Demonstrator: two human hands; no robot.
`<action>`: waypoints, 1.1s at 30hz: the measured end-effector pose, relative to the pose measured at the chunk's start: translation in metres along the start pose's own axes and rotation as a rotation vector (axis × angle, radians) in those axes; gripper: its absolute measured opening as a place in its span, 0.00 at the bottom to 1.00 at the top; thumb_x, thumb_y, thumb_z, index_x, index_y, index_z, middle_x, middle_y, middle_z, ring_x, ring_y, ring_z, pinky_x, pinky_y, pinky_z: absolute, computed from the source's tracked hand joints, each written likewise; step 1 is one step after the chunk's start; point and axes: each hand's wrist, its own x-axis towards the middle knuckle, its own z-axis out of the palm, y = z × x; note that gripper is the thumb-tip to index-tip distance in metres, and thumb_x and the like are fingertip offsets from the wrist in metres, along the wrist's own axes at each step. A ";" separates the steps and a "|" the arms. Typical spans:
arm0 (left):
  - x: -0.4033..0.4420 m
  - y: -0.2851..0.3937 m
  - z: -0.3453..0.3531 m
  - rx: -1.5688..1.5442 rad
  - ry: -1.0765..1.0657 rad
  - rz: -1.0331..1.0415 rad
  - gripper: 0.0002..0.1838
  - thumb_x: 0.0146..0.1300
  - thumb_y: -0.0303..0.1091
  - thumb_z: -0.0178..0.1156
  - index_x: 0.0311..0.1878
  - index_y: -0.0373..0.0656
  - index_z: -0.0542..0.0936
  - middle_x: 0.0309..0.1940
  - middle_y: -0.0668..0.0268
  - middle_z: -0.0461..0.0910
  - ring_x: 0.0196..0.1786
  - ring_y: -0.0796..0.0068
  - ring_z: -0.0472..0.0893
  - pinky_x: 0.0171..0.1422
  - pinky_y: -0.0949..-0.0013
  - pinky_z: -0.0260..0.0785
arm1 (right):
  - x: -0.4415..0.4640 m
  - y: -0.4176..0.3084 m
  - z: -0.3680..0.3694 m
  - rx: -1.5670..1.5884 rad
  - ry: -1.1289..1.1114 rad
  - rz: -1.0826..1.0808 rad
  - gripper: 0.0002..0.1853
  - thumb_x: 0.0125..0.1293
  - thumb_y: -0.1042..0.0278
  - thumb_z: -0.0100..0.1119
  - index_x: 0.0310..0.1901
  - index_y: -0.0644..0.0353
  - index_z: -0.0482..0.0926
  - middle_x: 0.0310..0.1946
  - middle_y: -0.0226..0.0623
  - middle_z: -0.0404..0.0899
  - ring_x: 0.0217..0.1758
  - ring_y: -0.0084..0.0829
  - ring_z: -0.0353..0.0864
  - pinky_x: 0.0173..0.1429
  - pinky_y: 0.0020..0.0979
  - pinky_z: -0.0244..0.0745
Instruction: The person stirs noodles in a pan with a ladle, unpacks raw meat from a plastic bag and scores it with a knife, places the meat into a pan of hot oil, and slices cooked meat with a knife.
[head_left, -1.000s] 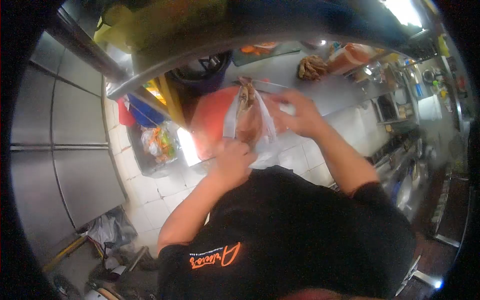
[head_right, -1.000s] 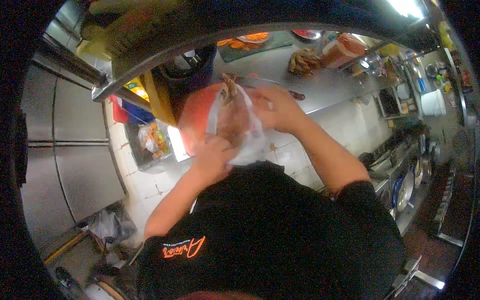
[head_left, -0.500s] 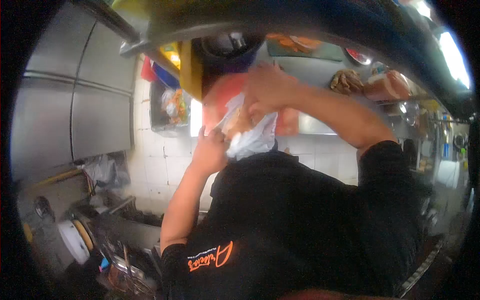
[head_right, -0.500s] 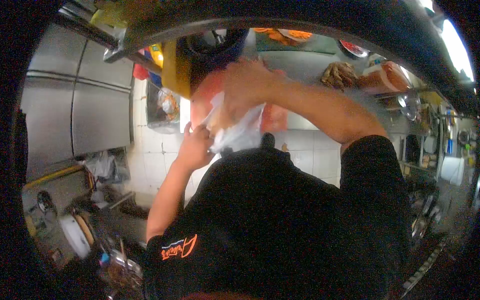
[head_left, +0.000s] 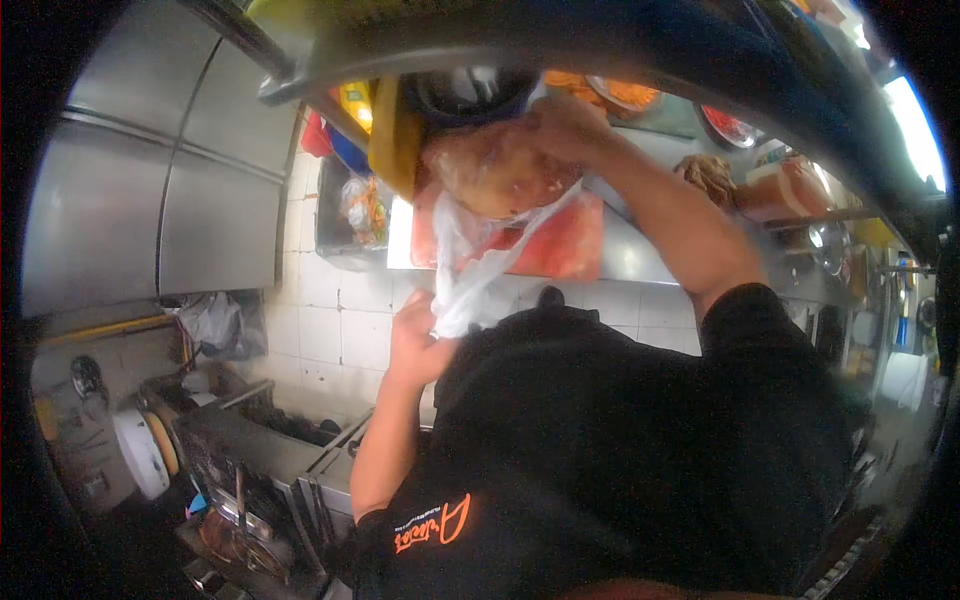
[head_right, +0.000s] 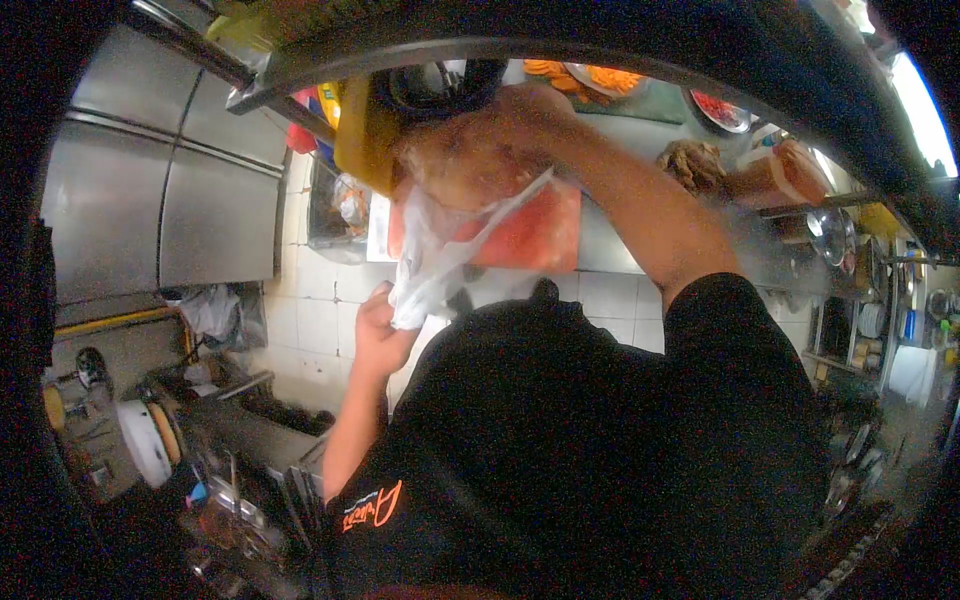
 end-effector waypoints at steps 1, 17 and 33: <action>0.004 0.015 -0.012 0.033 -0.054 0.066 0.06 0.48 0.29 0.65 0.31 0.44 0.83 0.24 0.58 0.78 0.35 0.50 0.79 0.41 0.54 0.71 | 0.004 0.007 0.005 0.026 -0.007 0.056 0.24 0.60 0.40 0.65 0.40 0.56 0.89 0.35 0.51 0.87 0.43 0.50 0.87 0.50 0.49 0.80; 0.020 0.001 -0.056 -0.227 -0.647 -0.291 0.11 0.54 0.28 0.63 0.40 0.37 0.86 0.34 0.50 0.84 0.37 0.50 0.83 0.47 0.57 0.74 | -0.144 -0.058 0.080 -0.005 0.423 -0.334 0.17 0.56 0.62 0.65 0.46 0.59 0.83 0.48 0.43 0.82 0.57 0.50 0.77 0.62 0.46 0.71; 0.049 -0.118 0.070 -0.700 -0.233 -0.834 0.16 0.66 0.30 0.62 0.54 0.32 0.79 0.42 0.58 0.83 0.40 0.64 0.82 0.46 0.64 0.76 | -0.161 -0.105 0.100 0.589 -0.175 -0.264 0.24 0.58 0.76 0.63 0.59 0.60 0.77 0.62 0.43 0.76 0.67 0.46 0.72 0.71 0.44 0.66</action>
